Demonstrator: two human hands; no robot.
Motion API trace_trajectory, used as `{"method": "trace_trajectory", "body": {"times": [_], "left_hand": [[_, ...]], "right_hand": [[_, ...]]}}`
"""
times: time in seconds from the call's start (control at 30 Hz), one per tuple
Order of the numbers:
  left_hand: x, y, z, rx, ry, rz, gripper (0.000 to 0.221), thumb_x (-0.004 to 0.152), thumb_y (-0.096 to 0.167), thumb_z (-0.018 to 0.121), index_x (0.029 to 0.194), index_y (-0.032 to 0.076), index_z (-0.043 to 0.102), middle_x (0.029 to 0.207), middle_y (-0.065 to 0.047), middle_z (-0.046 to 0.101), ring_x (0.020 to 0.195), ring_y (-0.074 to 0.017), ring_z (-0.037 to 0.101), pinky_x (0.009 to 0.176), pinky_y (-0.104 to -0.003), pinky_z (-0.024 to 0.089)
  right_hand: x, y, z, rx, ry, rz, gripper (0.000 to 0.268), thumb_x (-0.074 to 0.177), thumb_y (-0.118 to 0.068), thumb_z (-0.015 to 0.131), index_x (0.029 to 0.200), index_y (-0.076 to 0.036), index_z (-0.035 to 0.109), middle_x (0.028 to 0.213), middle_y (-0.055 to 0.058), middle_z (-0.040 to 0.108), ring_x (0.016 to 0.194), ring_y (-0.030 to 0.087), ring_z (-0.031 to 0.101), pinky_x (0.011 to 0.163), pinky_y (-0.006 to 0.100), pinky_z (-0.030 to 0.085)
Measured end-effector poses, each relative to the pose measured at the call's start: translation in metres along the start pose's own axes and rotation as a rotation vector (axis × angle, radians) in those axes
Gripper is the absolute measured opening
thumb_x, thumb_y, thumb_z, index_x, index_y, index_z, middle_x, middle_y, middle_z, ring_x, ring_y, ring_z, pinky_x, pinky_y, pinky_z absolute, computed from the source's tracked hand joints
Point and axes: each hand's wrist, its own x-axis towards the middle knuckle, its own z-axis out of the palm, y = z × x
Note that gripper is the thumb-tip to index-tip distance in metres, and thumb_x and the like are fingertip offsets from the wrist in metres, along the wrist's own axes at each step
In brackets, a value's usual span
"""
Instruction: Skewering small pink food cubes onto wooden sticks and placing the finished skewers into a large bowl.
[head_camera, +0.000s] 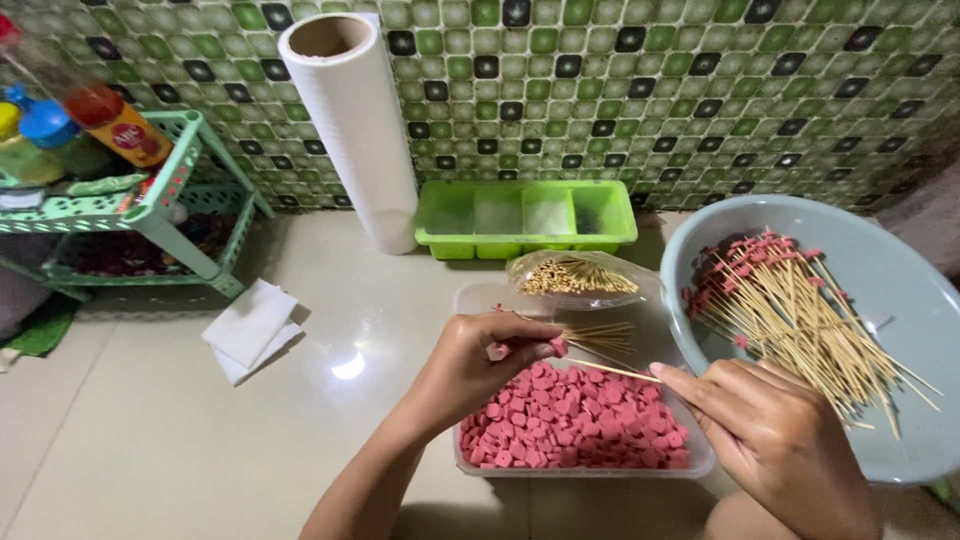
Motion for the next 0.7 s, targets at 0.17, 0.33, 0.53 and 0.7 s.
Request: {"method": "trace_trajectory", "body": {"times": [0.17,0.33,0.53,0.7], "left_hand": [[-0.006,0.007,-0.007,-0.235,0.081,0.046,0.026,0.085,0.001,0.074,0.111,0.002,0.073,0.099,-0.015,0.08,0.076,-0.0155,0.075,0.066,-0.019,0.064],[-0.008,0.012,-0.006,-0.228,0.087,0.062,0.027,0.082,-0.001,0.076,0.109,0.002,0.074,0.1,-0.016,0.079,0.08,-0.017,0.076,0.065,-0.018,0.064],[-0.011,0.019,-0.008,-0.233,0.064,0.054,0.024,0.081,-0.003,0.076,0.105,0.002,0.075,0.098,-0.016,0.078,0.08,-0.0169,0.075,0.062,-0.017,0.065],[-0.015,0.014,-0.008,-0.252,0.065,0.116,0.024,0.079,0.004,0.081,0.102,0.005,0.076,0.091,-0.011,0.077,0.073,-0.0135,0.07,0.06,-0.02,0.058]], "right_hand": [[-0.001,0.002,0.004,0.023,0.04,-0.008,0.055,0.069,-0.002,0.07,0.121,-0.017,0.073,0.072,-0.002,0.062,0.054,0.016,0.052,0.055,0.033,0.046],[0.0,0.003,0.005,0.026,0.006,0.002,0.054,0.07,-0.003,0.071,0.122,-0.017,0.072,0.069,-0.002,0.061,0.053,0.014,0.052,0.053,0.033,0.045],[0.001,-0.001,0.005,0.042,0.033,-0.009,0.055,0.069,-0.003,0.07,0.122,-0.017,0.073,0.07,-0.002,0.062,0.054,0.015,0.052,0.055,0.033,0.045],[-0.005,0.006,0.006,0.082,0.013,-0.029,0.054,0.068,-0.004,0.071,0.12,-0.017,0.074,0.072,-0.003,0.066,0.056,0.014,0.056,0.058,0.033,0.047]]}}
